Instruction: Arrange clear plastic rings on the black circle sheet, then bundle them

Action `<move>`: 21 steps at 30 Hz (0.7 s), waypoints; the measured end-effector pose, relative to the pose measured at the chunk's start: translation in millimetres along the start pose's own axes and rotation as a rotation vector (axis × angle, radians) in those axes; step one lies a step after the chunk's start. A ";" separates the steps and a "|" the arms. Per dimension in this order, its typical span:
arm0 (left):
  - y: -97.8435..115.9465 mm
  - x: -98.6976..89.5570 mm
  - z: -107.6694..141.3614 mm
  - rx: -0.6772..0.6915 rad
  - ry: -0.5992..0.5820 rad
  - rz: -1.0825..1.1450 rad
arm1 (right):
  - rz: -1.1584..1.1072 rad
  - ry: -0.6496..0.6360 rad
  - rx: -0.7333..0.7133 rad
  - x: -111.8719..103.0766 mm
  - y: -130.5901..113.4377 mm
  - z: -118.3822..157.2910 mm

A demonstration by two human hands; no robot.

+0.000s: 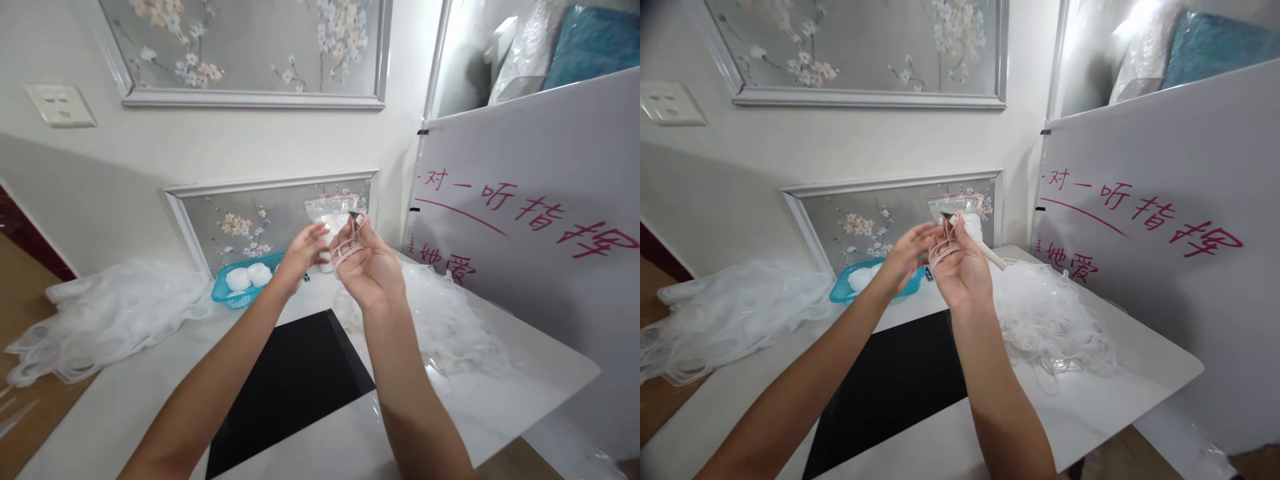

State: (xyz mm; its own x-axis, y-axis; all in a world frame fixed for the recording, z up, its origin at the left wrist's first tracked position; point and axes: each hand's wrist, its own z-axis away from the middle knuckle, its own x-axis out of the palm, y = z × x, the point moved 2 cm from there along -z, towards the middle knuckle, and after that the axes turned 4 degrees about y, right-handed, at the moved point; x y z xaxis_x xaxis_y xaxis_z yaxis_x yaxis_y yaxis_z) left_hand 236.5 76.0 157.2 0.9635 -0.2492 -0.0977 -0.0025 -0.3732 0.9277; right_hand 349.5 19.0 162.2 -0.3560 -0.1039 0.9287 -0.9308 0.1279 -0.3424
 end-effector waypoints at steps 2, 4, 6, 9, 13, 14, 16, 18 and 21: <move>-9.6 -23.3 32.0 0.031 0.234 -0.047 | -0.019 0.014 0.057 6.6 14.3 2.7; -8.7 -45.4 66.9 0.117 0.384 -0.147 | 0.012 -0.006 0.107 12.3 33.0 6.7; 1.7 -61.3 100.4 0.179 0.422 -0.256 | 0.084 -0.034 0.187 15.6 54.7 12.9; 23.9 -74.5 137.5 0.144 0.412 -0.441 | 0.214 -0.113 0.305 16.7 85.0 26.9; 44.5 -84.6 155.5 0.103 0.511 -0.610 | 0.346 -0.225 0.313 15.7 108.1 44.8; 46.5 -86.3 156.2 0.100 0.533 -0.631 | 0.374 -0.232 0.298 15.1 111.2 47.7; 47.6 -88.3 155.5 0.085 0.539 -0.664 | 0.413 -0.228 0.268 13.4 116.5 50.7; 46.7 -88.7 154.3 0.054 0.521 -0.692 | 0.426 -0.221 0.252 10.6 122.1 50.5; 44.2 -88.3 152.6 0.004 0.485 -0.729 | 0.443 -0.196 0.266 3.5 132.6 45.8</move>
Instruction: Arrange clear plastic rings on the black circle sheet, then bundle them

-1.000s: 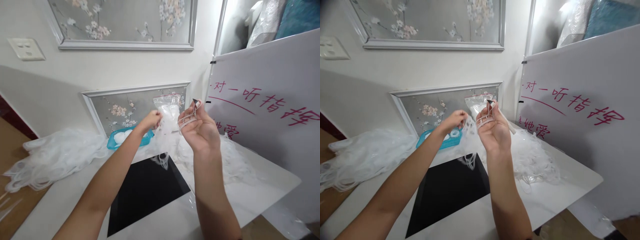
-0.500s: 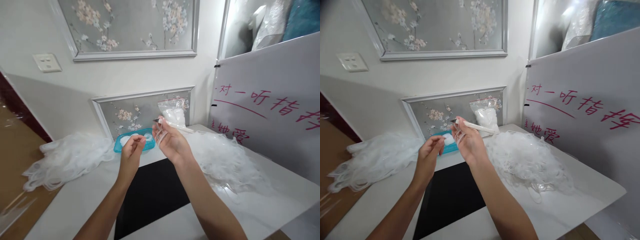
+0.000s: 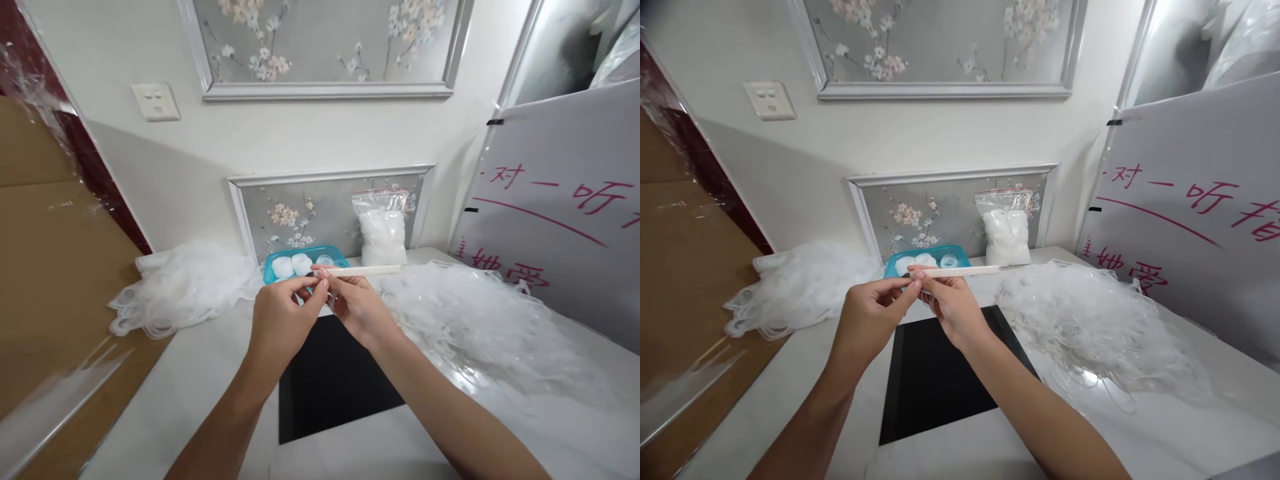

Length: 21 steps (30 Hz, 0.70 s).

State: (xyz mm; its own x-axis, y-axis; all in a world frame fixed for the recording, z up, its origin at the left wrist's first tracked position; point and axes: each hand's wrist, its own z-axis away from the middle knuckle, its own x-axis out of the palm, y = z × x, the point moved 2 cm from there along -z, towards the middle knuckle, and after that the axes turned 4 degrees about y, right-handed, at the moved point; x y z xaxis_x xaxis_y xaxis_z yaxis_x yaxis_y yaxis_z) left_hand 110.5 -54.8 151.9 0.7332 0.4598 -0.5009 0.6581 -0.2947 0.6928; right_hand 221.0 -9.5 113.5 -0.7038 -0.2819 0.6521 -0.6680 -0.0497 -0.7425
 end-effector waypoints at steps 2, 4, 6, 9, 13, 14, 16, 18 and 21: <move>-2.0 1.9 -1.6 -0.009 -0.027 -0.028 | 0.005 0.024 0.033 -3.4 7.6 -5.3; -6.1 4.1 -4.8 -0.019 -0.050 -0.026 | -0.007 0.047 0.066 -6.9 13.0 -9.6; -12.5 7.4 -9.6 -0.049 -0.101 0.047 | -0.028 0.057 0.089 -9.4 15.5 -12.2; -23.8 14.4 -17.1 -0.144 -0.214 0.233 | -0.058 0.059 0.141 -11.9 15.9 -14.5; -30.7 18.6 -23.7 -0.216 -0.227 0.262 | -0.103 0.081 0.240 -21.5 19.7 -25.4; -31.0 17.1 -25.1 -0.217 -0.202 0.222 | -0.095 0.085 0.276 -26.8 22.1 -30.7; -32.6 10.6 -28.9 -0.219 -0.143 0.137 | 0.012 0.073 0.354 -41.8 27.8 -43.3; -37.6 0.4 -34.8 -0.225 -0.081 0.075 | 0.290 0.007 0.436 -59.9 33.7 -54.9; -50.5 -16.3 -46.9 -0.210 -0.011 0.089 | 0.829 -0.183 0.554 -83.2 42.8 -61.8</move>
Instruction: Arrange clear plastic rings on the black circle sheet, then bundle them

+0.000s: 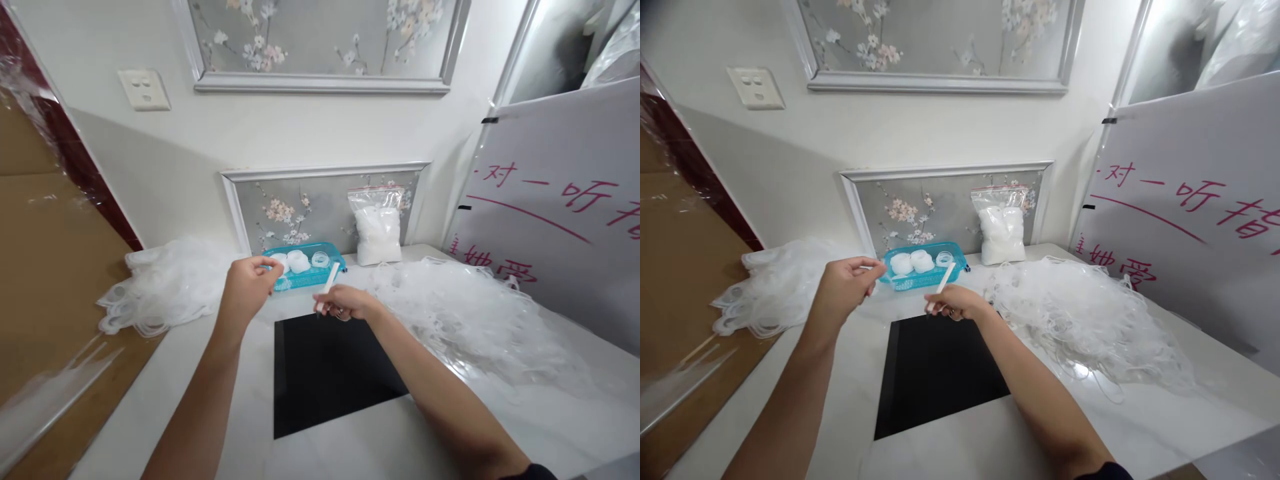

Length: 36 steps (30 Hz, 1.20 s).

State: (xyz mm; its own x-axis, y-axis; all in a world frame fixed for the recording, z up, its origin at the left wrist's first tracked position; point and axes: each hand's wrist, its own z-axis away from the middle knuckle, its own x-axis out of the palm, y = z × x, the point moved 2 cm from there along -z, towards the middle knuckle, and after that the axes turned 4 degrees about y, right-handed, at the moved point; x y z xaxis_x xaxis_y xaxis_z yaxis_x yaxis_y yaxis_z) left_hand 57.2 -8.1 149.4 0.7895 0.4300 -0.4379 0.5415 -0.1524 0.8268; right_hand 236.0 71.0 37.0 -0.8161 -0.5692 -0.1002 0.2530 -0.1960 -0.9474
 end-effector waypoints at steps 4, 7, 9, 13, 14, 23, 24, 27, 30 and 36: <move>-7.9 -13.1 -13.3 0.033 -0.044 0.149 | 0.449 -0.041 0.057 2.8 14.6 0.4; -7.1 -11.5 -13.3 -0.030 -0.152 0.235 | 0.644 0.073 -0.008 6.1 9.1 5.9; -4.9 -7.5 -10.6 -0.077 -0.228 0.272 | 0.634 0.184 -0.074 4.7 -2.2 13.5; -0.8 -0.1 -4.8 -0.102 -0.318 0.279 | 0.072 0.205 -0.248 5.7 -33.9 42.8; 0.1 1.3 -3.4 -0.096 -0.331 0.271 | -0.147 0.160 -0.286 8.8 -41.7 52.0; 12.1 6.3 12.1 0.021 -0.441 0.239 | -0.762 0.117 -0.441 41.3 -70.8 100.9; 13.6 6.0 13.6 0.037 -0.433 0.236 | -0.773 0.112 -0.431 42.8 -70.9 101.8; 18.5 4.8 17.7 0.079 -0.386 0.207 | -0.816 0.060 -0.407 48.5 -70.5 101.4; 23.8 4.4 23.2 0.101 -0.415 0.188 | -0.900 -0.030 -0.416 54.0 -69.8 97.1; 32.8 0.4 37.8 0.121 -0.431 0.102 | -1.020 0.039 -0.640 37.7 -74.1 100.8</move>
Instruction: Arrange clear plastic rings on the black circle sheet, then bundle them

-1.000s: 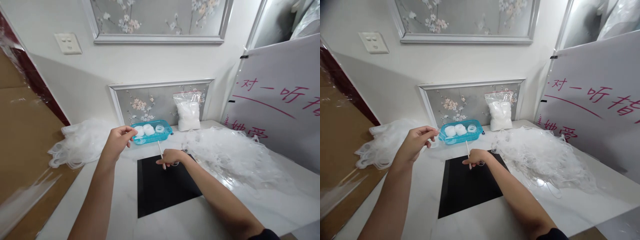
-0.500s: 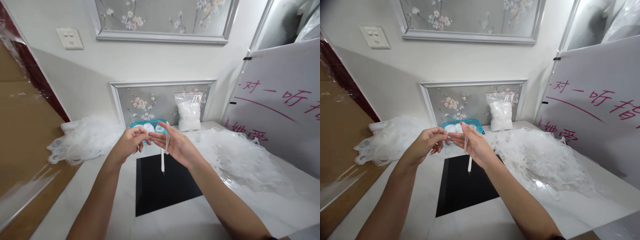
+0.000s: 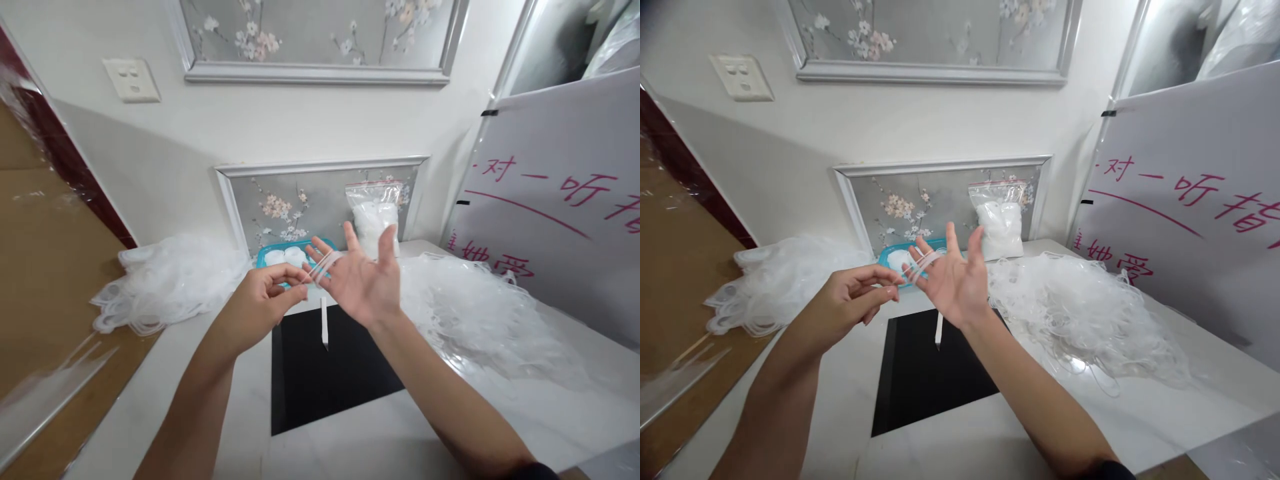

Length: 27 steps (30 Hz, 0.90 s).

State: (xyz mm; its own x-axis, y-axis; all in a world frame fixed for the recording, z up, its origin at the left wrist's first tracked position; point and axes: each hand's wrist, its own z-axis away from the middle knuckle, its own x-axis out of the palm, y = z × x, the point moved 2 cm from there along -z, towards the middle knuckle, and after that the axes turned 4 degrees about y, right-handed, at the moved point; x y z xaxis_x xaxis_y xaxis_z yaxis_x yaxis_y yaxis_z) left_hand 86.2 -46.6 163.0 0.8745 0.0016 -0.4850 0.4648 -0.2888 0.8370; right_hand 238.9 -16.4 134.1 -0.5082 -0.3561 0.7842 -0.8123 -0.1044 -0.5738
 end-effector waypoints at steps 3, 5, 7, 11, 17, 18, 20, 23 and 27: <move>4.4 1.5 5.9 0.035 0.091 -0.007 | 0.059 -0.058 -0.028 5.7 -10.6 7.7; 6.5 3.8 9.2 0.044 0.140 0.016 | 0.119 -0.061 -0.032 11.0 -12.2 14.3; 8.0 6.2 12.0 0.047 0.194 0.025 | 0.161 -0.062 -0.007 15.1 -9.7 19.2; 8.9 12.6 13.8 0.050 0.212 0.065 | 0.134 -0.131 0.046 16.6 -2.6 20.8; 9.3 24.0 8.5 -0.059 0.111 0.201 | 0.172 -0.177 0.076 12.6 3.4 17.7; 9.5 24.7 7.9 -0.065 0.097 0.225 | 0.186 -0.171 0.077 12.4 4.3 17.9; 9.7 24.3 7.5 -0.065 0.063 0.253 | 0.188 -0.169 0.076 12.5 5.8 19.0; 10.0 20.1 9.2 -0.034 0.038 0.218 | 0.172 -0.184 0.086 13.7 6.9 21.5; 10.8 16.3 14.4 -0.004 0.046 0.075 | 0.197 -0.194 0.051 15.9 6.5 25.0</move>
State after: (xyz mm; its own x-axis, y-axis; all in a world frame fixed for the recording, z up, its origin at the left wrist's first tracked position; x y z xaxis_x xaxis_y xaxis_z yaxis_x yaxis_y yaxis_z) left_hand 103.5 -63.5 160.5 0.9124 0.0243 -0.4086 0.3980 -0.2855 0.8718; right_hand 232.7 -45.9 136.9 -0.5868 -0.5448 0.5991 -0.6850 -0.0605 -0.7260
